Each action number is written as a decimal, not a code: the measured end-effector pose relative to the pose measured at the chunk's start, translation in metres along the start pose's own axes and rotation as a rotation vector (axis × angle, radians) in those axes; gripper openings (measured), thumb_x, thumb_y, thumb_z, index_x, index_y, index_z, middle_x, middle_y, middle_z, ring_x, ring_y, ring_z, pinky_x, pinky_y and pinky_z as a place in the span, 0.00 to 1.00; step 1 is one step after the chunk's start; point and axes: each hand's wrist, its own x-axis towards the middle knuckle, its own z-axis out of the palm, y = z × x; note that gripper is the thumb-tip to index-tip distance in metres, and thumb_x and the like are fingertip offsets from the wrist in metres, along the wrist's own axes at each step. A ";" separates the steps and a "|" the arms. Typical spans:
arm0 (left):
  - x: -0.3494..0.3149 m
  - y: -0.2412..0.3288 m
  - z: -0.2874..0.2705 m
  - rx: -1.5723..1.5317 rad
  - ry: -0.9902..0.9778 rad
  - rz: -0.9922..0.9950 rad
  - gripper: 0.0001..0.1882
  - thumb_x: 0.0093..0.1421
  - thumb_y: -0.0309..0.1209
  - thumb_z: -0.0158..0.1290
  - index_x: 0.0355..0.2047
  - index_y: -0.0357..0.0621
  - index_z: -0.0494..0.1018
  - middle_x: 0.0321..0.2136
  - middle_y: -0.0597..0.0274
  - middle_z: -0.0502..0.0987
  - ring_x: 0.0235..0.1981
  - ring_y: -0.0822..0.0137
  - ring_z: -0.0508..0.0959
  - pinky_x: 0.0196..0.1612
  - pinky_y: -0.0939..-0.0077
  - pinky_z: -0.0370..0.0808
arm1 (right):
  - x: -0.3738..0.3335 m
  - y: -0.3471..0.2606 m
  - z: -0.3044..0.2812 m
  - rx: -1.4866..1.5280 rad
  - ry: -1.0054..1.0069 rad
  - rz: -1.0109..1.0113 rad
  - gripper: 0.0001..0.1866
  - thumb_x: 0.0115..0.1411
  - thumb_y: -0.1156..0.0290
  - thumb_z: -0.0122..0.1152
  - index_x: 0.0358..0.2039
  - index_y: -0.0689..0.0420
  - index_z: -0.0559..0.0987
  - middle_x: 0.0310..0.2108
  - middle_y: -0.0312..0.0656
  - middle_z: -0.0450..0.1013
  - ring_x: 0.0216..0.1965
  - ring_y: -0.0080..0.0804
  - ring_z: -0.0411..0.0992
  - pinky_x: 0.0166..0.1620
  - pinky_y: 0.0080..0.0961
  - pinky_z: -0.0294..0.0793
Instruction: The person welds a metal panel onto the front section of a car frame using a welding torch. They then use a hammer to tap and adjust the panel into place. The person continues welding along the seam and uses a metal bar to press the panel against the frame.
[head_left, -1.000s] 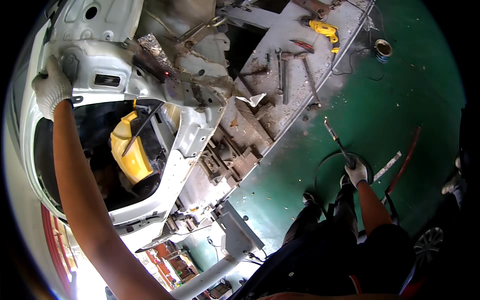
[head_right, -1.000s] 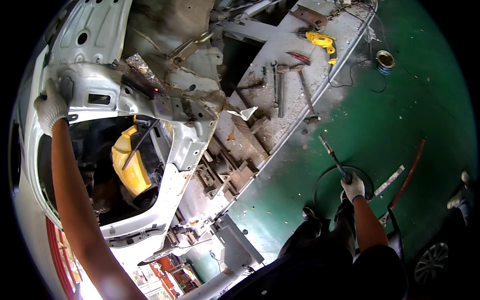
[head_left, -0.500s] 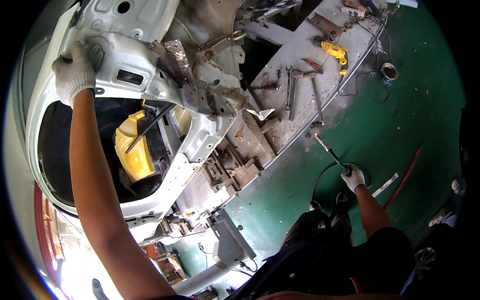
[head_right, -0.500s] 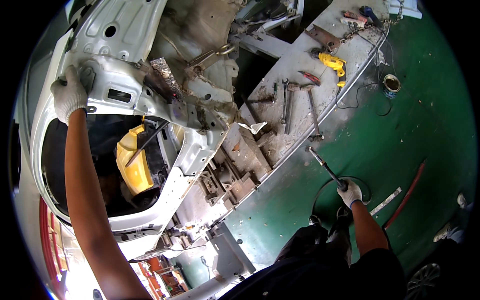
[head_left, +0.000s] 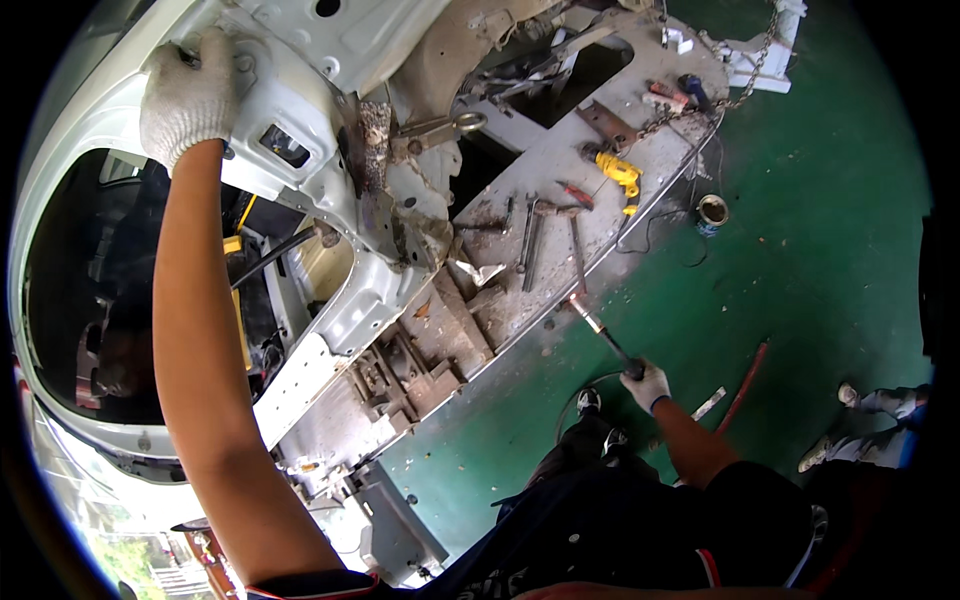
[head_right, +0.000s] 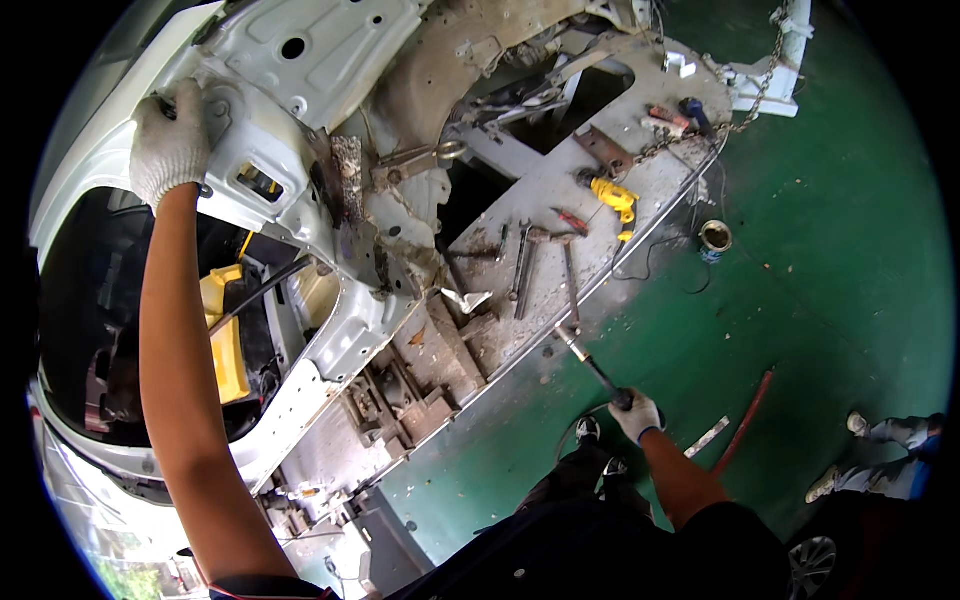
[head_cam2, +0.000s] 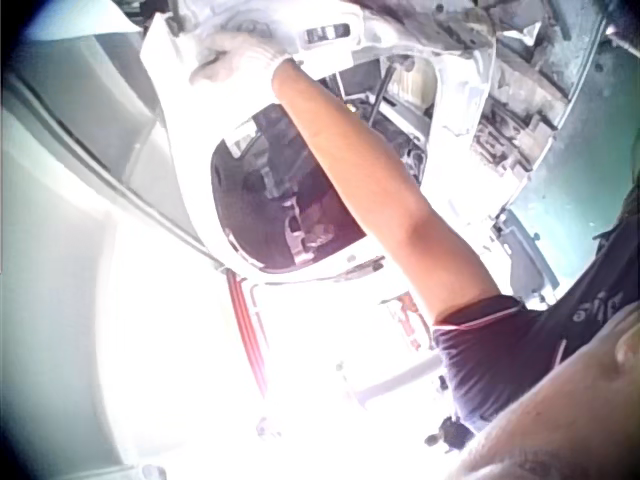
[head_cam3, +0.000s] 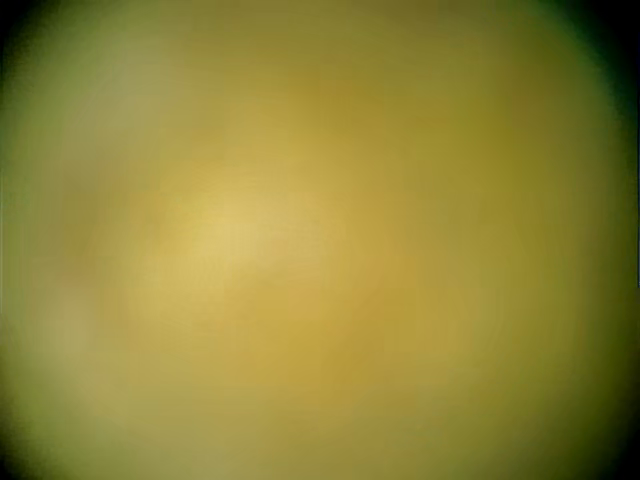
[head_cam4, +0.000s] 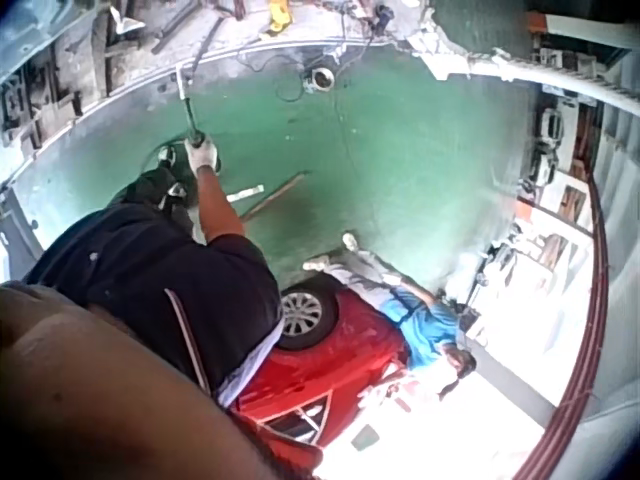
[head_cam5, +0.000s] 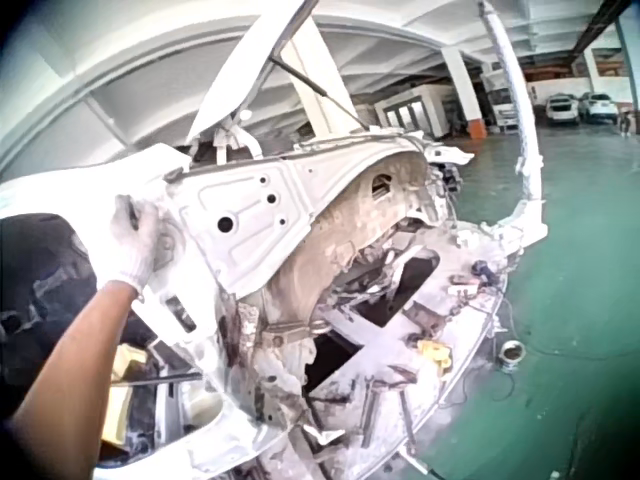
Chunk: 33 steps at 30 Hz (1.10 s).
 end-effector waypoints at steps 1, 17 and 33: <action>0.001 0.000 -0.007 -0.017 0.008 0.007 0.44 0.62 0.67 0.46 0.58 0.38 0.76 0.50 0.33 0.83 0.55 0.37 0.82 0.59 0.49 0.76 | -0.002 -0.015 0.000 0.034 -0.004 -0.028 0.17 0.60 0.61 0.74 0.43 0.58 0.81 0.34 0.43 0.82 0.36 0.34 0.80 0.45 0.35 0.80; -0.009 -0.007 0.004 -0.125 0.097 0.025 0.42 0.63 0.67 0.46 0.58 0.41 0.78 0.48 0.37 0.85 0.52 0.42 0.84 0.58 0.54 0.77 | 0.033 -0.112 -0.021 0.059 -0.289 -0.090 0.21 0.61 0.63 0.74 0.51 0.59 0.82 0.43 0.46 0.85 0.44 0.36 0.83 0.51 0.31 0.81; -0.016 -0.002 -0.001 -0.175 0.226 -0.156 0.34 0.66 0.58 0.59 0.54 0.37 0.82 0.44 0.52 0.87 0.46 0.61 0.86 0.57 0.67 0.78 | 0.207 -0.056 -0.076 -0.147 -0.597 -0.169 0.18 0.60 0.62 0.75 0.46 0.58 0.83 0.36 0.44 0.85 0.39 0.36 0.83 0.45 0.34 0.79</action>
